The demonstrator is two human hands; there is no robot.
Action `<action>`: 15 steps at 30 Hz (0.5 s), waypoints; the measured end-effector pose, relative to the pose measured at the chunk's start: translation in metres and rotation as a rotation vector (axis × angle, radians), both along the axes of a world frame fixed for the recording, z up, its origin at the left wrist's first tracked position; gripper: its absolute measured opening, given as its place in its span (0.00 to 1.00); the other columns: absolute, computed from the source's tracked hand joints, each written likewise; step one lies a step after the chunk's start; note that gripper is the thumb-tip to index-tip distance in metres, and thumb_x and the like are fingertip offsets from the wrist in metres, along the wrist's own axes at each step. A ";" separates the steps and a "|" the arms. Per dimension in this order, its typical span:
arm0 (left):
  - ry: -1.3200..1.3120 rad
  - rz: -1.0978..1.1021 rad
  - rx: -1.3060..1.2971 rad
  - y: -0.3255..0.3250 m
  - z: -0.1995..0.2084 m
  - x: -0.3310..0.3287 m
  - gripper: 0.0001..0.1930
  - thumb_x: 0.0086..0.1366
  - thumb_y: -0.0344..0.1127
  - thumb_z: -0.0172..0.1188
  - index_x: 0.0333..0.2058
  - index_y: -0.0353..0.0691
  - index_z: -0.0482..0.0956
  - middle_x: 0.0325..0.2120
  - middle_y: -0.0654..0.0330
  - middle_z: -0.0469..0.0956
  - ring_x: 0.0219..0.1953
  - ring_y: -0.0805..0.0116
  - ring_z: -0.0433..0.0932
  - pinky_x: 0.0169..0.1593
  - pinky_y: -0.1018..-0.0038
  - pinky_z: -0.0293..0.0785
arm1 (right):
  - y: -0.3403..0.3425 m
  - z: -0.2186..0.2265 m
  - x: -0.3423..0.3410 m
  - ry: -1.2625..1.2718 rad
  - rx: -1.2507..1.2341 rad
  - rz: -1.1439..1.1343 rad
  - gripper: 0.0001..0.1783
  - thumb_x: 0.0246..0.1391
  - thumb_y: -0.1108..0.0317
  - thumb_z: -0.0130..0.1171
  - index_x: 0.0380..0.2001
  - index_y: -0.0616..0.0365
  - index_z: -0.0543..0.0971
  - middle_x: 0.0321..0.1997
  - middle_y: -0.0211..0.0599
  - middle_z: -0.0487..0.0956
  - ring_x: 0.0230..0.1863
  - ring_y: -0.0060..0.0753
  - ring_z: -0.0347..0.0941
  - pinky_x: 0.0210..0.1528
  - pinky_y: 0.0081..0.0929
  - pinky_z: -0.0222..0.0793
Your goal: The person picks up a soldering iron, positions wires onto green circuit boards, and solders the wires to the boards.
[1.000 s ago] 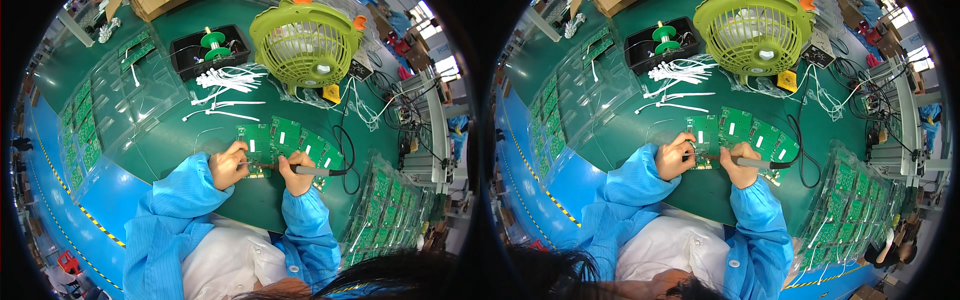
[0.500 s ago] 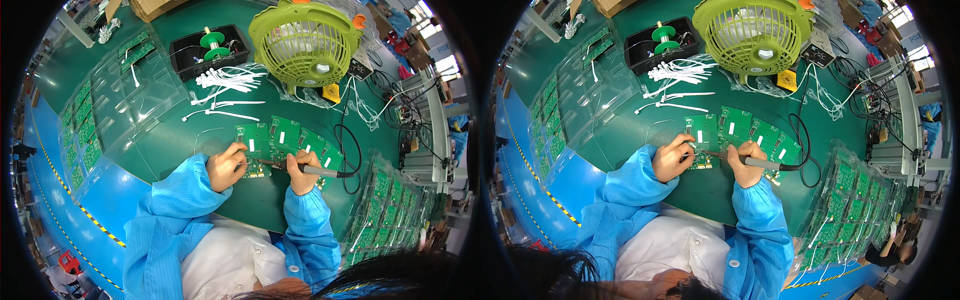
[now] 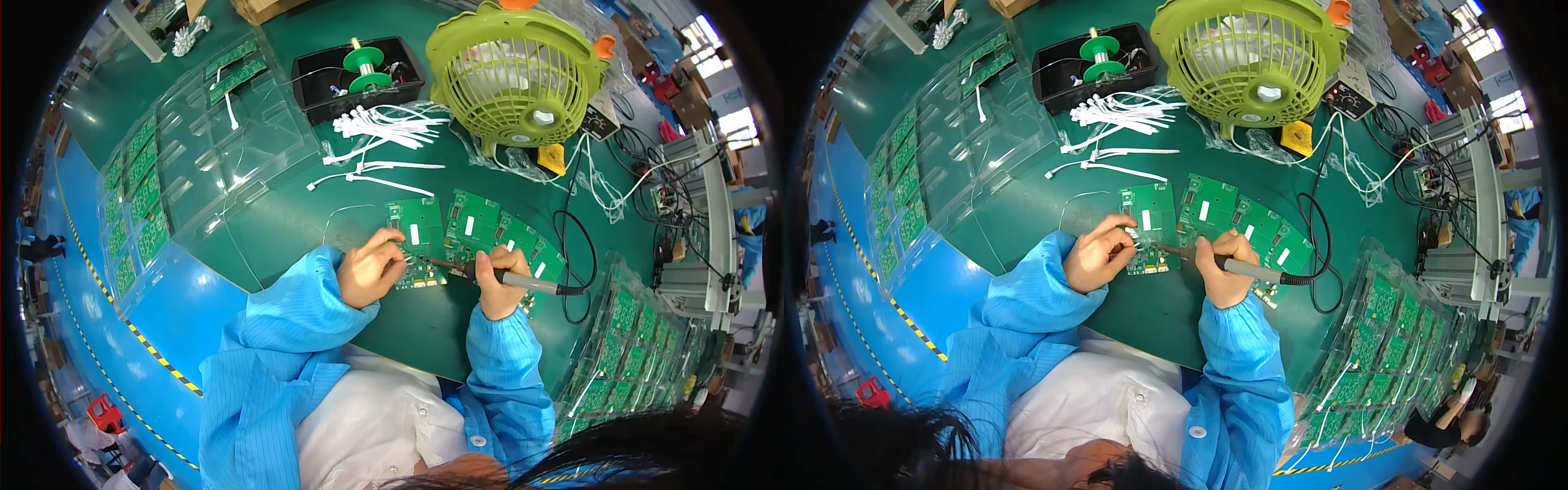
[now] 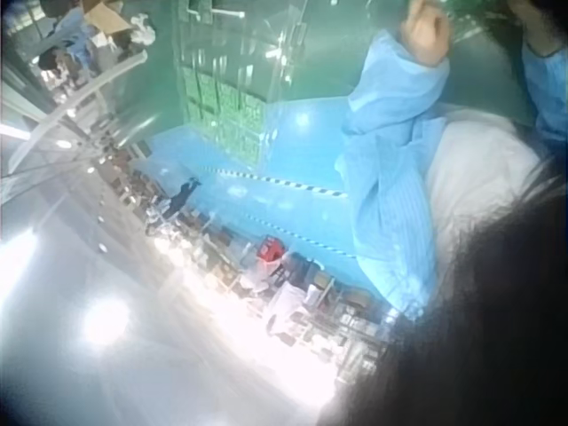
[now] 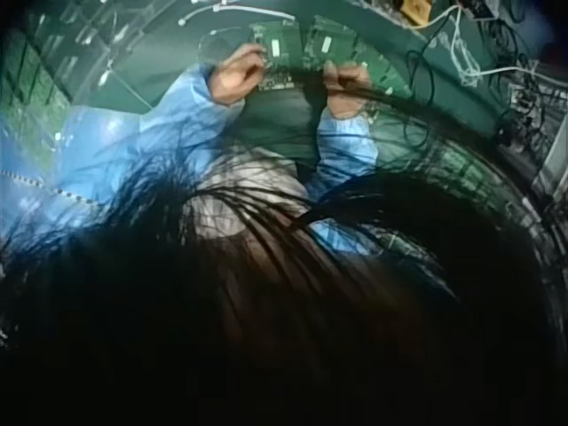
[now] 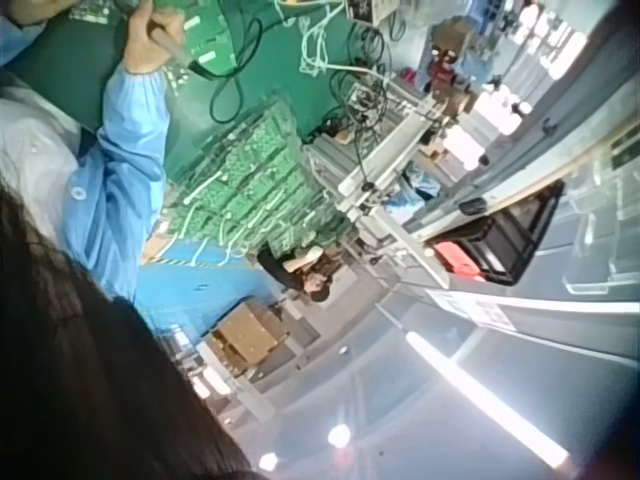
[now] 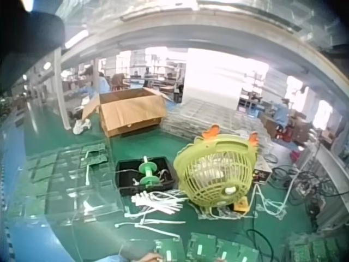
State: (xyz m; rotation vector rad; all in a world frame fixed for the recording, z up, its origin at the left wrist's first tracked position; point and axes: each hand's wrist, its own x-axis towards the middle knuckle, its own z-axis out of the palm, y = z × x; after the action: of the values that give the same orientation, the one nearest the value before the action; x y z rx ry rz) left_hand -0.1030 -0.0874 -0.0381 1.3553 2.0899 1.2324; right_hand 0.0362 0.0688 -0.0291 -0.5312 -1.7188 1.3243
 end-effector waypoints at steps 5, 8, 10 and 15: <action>0.049 0.029 -0.009 0.004 -0.007 0.002 0.04 0.48 0.24 0.57 0.22 0.38 0.71 0.40 0.61 0.70 0.17 0.70 0.67 0.24 0.76 0.67 | -0.001 0.003 -0.005 -0.004 0.015 0.026 0.15 0.36 0.83 0.58 0.14 0.55 0.63 0.12 0.27 0.65 0.16 0.22 0.53 0.20 0.19 0.52; 0.094 0.025 -0.027 0.006 -0.010 0.002 0.04 0.46 0.24 0.57 0.22 0.38 0.71 0.39 0.62 0.70 0.17 0.69 0.67 0.24 0.76 0.67 | -0.002 0.003 -0.007 -0.009 0.015 0.071 0.15 0.38 0.84 0.56 0.15 0.55 0.62 0.13 0.27 0.64 0.18 0.21 0.53 0.23 0.18 0.52; 0.107 0.025 -0.031 0.007 -0.012 0.002 0.04 0.46 0.24 0.57 0.21 0.38 0.71 0.39 0.62 0.70 0.17 0.69 0.67 0.24 0.76 0.67 | -0.003 0.003 -0.007 -0.021 0.024 0.080 0.15 0.37 0.84 0.56 0.15 0.55 0.62 0.13 0.27 0.64 0.18 0.21 0.53 0.23 0.18 0.52; 0.154 0.022 -0.042 0.009 -0.014 0.002 0.05 0.44 0.24 0.57 0.20 0.38 0.70 0.39 0.62 0.70 0.17 0.68 0.67 0.23 0.76 0.67 | -0.004 0.002 -0.008 -0.058 0.086 0.111 0.15 0.36 0.84 0.56 0.15 0.55 0.62 0.13 0.28 0.64 0.17 0.22 0.53 0.22 0.19 0.52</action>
State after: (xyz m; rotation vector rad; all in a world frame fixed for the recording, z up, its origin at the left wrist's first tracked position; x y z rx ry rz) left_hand -0.1009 -0.0780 -0.0516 1.4539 2.2268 1.1178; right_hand 0.0279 0.0645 -0.0270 -0.4333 -1.8672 1.3166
